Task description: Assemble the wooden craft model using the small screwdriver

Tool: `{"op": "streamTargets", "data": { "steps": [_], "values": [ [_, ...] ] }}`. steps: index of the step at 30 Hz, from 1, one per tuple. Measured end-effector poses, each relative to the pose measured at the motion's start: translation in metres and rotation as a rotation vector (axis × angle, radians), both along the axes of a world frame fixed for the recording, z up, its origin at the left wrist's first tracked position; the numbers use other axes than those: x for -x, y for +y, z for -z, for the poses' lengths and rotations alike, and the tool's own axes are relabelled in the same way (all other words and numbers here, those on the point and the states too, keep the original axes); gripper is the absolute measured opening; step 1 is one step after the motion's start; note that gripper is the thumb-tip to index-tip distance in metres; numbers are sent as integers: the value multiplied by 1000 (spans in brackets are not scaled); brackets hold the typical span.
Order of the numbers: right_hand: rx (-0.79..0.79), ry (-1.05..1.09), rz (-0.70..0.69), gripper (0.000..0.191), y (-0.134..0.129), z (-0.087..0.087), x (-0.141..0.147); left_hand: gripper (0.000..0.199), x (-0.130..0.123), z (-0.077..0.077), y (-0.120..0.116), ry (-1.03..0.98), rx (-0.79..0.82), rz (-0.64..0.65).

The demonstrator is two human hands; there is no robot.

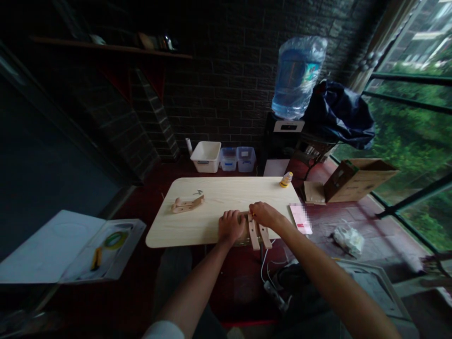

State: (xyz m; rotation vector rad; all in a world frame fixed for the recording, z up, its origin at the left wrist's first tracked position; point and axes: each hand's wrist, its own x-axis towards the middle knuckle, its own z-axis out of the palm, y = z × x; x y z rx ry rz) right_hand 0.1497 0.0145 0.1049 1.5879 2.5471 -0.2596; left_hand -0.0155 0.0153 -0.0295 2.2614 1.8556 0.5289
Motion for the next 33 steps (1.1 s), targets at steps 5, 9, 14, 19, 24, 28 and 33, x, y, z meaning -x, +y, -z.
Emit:
{"op": "streamTargets", "data": {
  "steps": [5,9,14,19,24,28,33],
  "values": [
    [-1,-2,-46,28,-3,-4,1,32,-2,-2,0,6,16,-10],
    [7,-51,-85,29,-3,-10,2,33,-2,-2,1,-8,-15,2],
    [6,-99,-68,28,0,-11,0,33,-3,-1,4,3,-8,1],
    [21,-60,-73,26,2,-12,-1,30,-4,-1,7,-2,-22,-6],
    [-7,-9,-107,32,5,-15,-5,30,-4,0,8,-7,-38,-4],
    [-14,-26,-133,29,4,-13,-8,31,-6,1,9,-4,-41,-5],
    [-25,-86,-111,30,0,-9,-7,31,-7,4,8,-8,-55,2]
  ]
}}
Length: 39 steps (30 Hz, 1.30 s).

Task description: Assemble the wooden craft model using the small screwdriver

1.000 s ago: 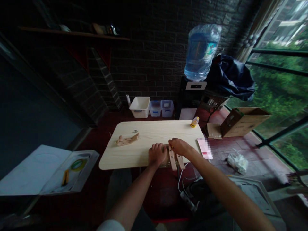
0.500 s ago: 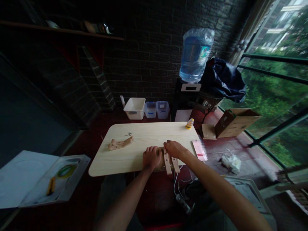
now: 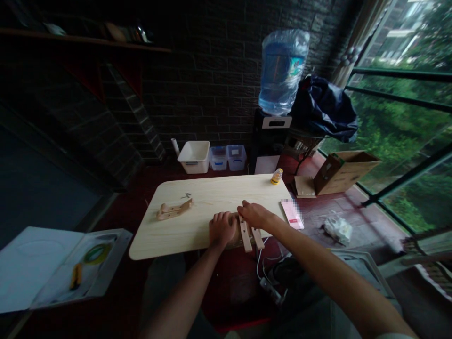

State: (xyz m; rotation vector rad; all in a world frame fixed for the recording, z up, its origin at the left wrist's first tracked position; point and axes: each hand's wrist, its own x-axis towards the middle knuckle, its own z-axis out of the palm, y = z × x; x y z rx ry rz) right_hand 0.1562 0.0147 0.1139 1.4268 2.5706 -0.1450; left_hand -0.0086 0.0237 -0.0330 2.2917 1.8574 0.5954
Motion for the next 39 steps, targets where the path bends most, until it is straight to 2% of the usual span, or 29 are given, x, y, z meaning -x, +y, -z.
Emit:
{"op": "streamTargets", "data": {
  "steps": [8,17,28,39],
  "values": [
    [2,107,-17,32,-1,0,-4,31,2,-2,-2,-1,13,-2],
    [-27,77,-20,33,-1,22,-6,32,1,-1,-4,8,9,-10],
    [-17,231,4,31,-15,10,-15,33,0,-5,-8,19,19,-15],
    [3,153,-36,33,-4,17,-8,32,1,-6,-8,-7,37,-12]
  ]
}}
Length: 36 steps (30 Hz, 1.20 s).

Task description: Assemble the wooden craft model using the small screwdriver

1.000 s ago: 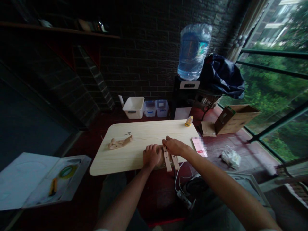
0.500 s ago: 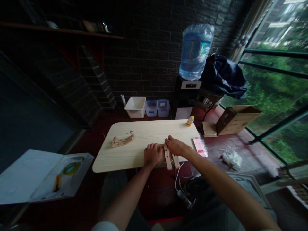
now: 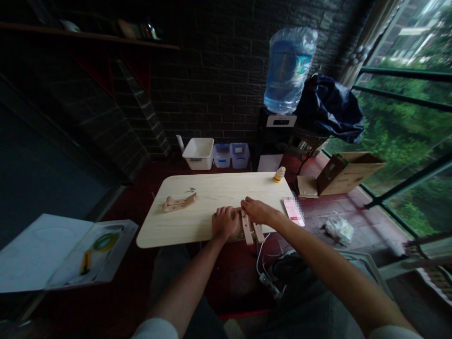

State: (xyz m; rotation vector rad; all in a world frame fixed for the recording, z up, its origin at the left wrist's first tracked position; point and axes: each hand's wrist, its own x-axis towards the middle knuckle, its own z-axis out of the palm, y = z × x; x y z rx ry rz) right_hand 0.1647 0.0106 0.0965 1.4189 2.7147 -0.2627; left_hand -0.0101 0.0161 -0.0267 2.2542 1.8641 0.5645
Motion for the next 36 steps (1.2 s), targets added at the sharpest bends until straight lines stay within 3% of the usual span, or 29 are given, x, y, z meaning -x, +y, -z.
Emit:
{"op": "streamTargets", "data": {
  "steps": [17,30,36],
  "values": [
    [37,76,68,17,-1,-5,-2,32,-1,0,0,-4,-1,-12],
    [22,49,53,21,-7,-13,-7,32,-2,2,-2,0,-15,-2],
    [9,18,73,24,-10,-11,-1,32,3,0,-2,-64,-123,62]
  ]
}}
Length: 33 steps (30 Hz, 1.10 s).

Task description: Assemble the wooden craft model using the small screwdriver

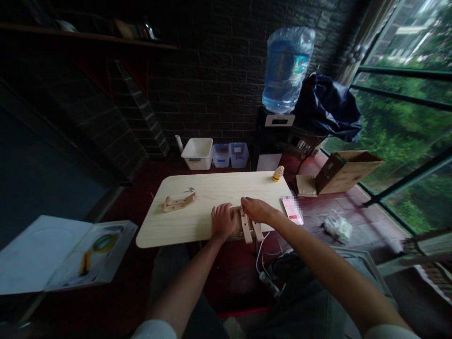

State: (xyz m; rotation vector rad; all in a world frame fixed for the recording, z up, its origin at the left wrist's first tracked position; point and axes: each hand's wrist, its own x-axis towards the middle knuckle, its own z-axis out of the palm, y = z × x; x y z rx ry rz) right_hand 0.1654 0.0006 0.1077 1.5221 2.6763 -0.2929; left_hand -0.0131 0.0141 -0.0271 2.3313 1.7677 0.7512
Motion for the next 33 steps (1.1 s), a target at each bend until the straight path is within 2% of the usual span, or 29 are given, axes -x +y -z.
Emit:
{"op": "streamTargets", "data": {
  "steps": [4,10,14,19,28,33],
  "values": [
    [19,1,18,24,2,2,-1,25,6,-2,-3,-31,-21,184],
    [19,43,40,22,5,10,-5,31,7,-8,-7,-33,-22,298],
    [5,79,44,22,4,14,-8,33,7,-12,-8,-13,12,304],
    [11,125,53,24,2,16,-11,26,3,-12,-6,8,67,301],
    [32,158,58,26,3,23,-19,30,-3,4,-5,-52,-73,270],
    [51,105,75,26,2,21,-18,30,-3,2,-6,-70,-93,271]
  ]
}}
